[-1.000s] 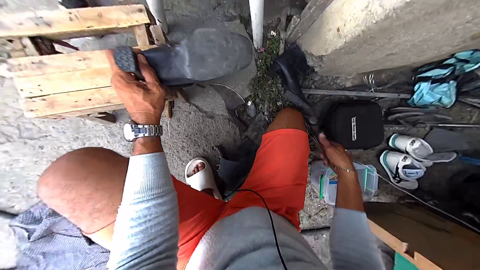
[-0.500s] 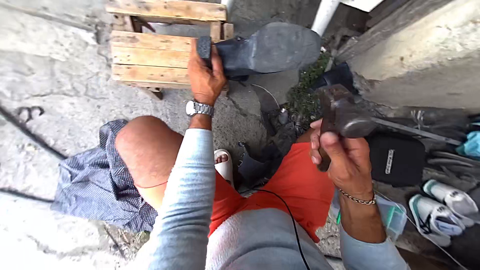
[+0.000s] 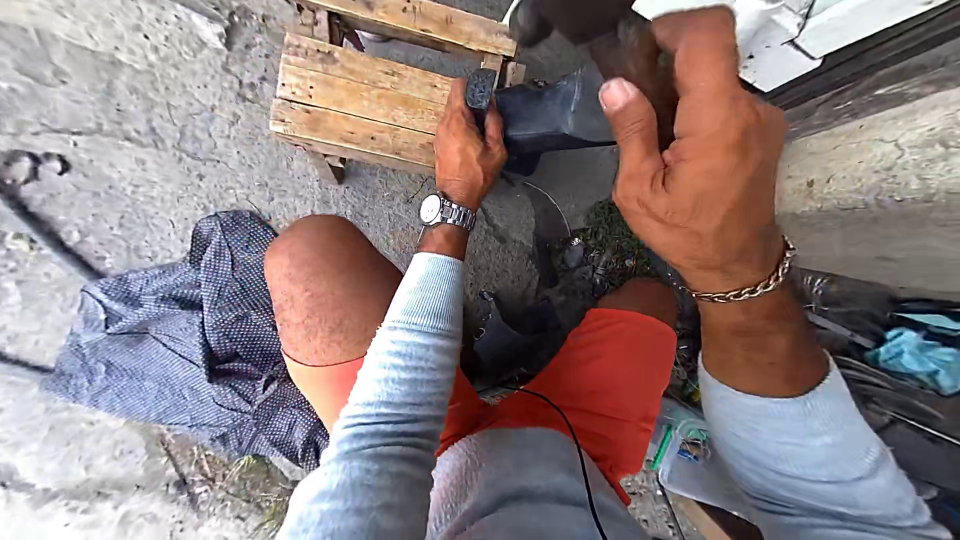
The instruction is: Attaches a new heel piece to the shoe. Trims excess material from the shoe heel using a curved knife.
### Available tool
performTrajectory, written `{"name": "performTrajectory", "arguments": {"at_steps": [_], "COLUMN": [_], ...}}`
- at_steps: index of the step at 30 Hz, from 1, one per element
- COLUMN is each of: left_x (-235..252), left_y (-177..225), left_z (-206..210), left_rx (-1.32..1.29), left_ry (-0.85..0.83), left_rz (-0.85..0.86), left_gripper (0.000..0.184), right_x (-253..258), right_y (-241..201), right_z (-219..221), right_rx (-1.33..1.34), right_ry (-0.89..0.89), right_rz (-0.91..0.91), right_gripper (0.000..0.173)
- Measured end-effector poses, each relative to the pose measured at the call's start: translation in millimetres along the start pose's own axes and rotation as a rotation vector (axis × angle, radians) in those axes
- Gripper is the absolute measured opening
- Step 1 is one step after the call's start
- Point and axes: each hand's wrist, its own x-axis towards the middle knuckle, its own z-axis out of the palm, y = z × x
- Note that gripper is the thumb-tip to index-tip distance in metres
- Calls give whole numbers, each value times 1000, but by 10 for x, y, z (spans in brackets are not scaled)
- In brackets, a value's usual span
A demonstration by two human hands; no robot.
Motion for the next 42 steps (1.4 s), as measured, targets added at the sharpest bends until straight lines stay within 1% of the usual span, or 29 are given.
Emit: {"name": "performTrajectory", "arguments": {"at_steps": [2,4,5,8,9,11,13,15,16,17,19,20,21,22,23,25,26,27,28,30,31,32,34,36,37,38,39,41,42], "left_x": [-1,2,3,-43,-51,-24,-62,-60,-55,-50,-62,-89,-107,-94,-123,-140,-138,-138,-136,-137,-159,-163,-152,-168,-173,-169,-166,-181,-201], "left_y": [-23,-42,-50,-67,-60,-55,-59,-90,-99,-102,-100,-105,-100,-110,-114,-113,-117,-124,-130,-142,-136,-129,-151,-154,-157,-160,-162,-151,-141], "left_z": [-6,-14,-16,-3,-10,2,24,40,44,41,41,49,56,71,86,117,116,108,94,95,108,119,115,128,127,123,123,138,146], "left_rx": [-20,-33,-29,7,11,10,28,29,34,44,69,74,72,72,67,54,52,53,61,100,111,110,101,95,100,107,116,142,156], "left_ry": [16,19,14,-27,-40,-17,2,25,28,24,7,-10,-22,-11,-8,8,13,9,-1,-41,-57,-56,-33,-1,7,6,-3,-52,-69], "left_rz": [1,1,-10,-72,-86,-83,-66,-11,6,12,14,13,15,20,18,20,19,15,11,6,11,16,14,15,16,15,16,12,20], "left_gripper": [32,32,32,33,33,33,32,29,28,28,29,31,33,32,32,31,31,32,32,34,34,34,34,33,33,33,33,36,36], "right_x": [74,130,148,254,302,395,388,400,394,377,391,450,527,610,612,552,519,469,408,363,418,510,618,587,561,531,504,541,618], "right_y": [-112,-165,-165,-114,-122,-156,-190,-175,-155,-126,-71,-67,-89,-119,-135,-131,-126,-120,-105,-74,-93,-134,-211,-231,-217,-192,-153,-84,-79], "right_z": [60,153,224,382,333,157,-2,4,67,162,335,342,269,179,95,-2,13,80,188,391,386,306,123,8,34,107,210,371,352], "right_rx": [-5,-15,-47,-193,-198,-149,-53,-7,-18,-67,-241,-290,-306,-294,-249,-115,-65,-50,-84,-252,-295,-315,-258,-143,-104,-100,-145,-291,-324], "right_ry": [123,131,64,-284,-327,-243,-62,113,129,64,-245,-374,-425,-391,-306,-65,24,57,9,-278,-397,-445,-354,-135,-44,-24,-91,-394,-500], "right_rz": [-73,-85,-71,-18,3,3,-8,-58,-84,-97,-75,-57,-45,-60,-73,-97,-111,-117,-114,-72,-50,-34,-36,-50,-65,-74,-80,-52,-26], "right_gripper": [35,35,38,47,47,42,34,31,30,31,46,51,51,47,42,33,31,30,32,47,50,50,44,35,33,32,34,47,51]}}
